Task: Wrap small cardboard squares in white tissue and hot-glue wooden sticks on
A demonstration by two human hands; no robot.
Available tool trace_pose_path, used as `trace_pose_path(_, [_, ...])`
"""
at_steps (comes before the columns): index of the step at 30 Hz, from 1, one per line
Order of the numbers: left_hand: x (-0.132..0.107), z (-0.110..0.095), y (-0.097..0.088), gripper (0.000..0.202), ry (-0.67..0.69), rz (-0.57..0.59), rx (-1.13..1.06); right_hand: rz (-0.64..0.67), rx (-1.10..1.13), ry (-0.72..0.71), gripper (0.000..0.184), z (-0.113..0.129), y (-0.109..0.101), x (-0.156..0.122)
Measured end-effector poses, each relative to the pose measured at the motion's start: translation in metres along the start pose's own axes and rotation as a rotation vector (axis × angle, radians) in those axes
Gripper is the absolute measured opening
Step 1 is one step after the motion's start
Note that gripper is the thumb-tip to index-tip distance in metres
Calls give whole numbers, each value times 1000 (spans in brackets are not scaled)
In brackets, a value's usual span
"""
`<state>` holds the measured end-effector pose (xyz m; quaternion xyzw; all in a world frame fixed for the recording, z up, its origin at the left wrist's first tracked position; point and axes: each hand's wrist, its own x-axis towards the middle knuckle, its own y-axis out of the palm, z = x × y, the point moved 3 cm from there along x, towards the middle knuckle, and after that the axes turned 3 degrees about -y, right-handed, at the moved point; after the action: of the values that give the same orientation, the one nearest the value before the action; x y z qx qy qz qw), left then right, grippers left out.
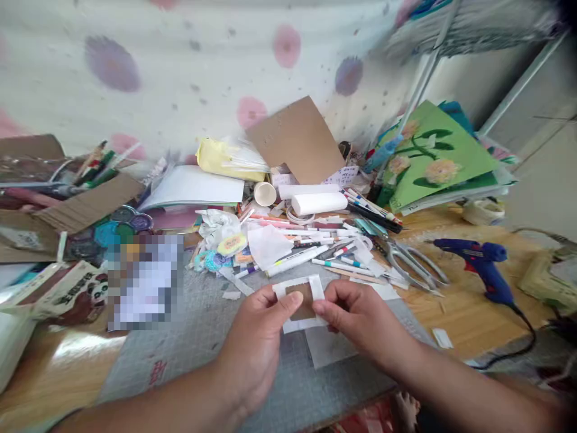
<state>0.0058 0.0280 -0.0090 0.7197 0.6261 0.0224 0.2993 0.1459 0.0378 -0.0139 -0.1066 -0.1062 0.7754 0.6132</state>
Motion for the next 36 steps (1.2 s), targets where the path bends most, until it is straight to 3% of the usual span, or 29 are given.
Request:
trace_pose_path(7, [1, 1, -1, 13, 16, -6, -21, 106, 125, 16, 39, -6, 2, -3])
trace_pose_path(13, [1, 2, -4, 13, 31, -14, 34, 117, 110, -3, 39, -3, -1, -4])
trace_pose_path(19, [0, 3, -7, 16, 59, 39, 206, -38, 397, -118, 30, 6, -10, 1])
trace_pose_path(27, [0, 0, -13, 11, 183, 2, 549, -87, 260, -71, 28, 11, -9, 2])
trace_pose_path(33, [1, 1, -12, 14, 144, 35, 489, 27, 517, -61, 31, 2, -11, 1])
trace_pose_path(36, [1, 1, -11, 14, 125, 39, 474, 9, 446, -42, 29, 0, -13, 0])
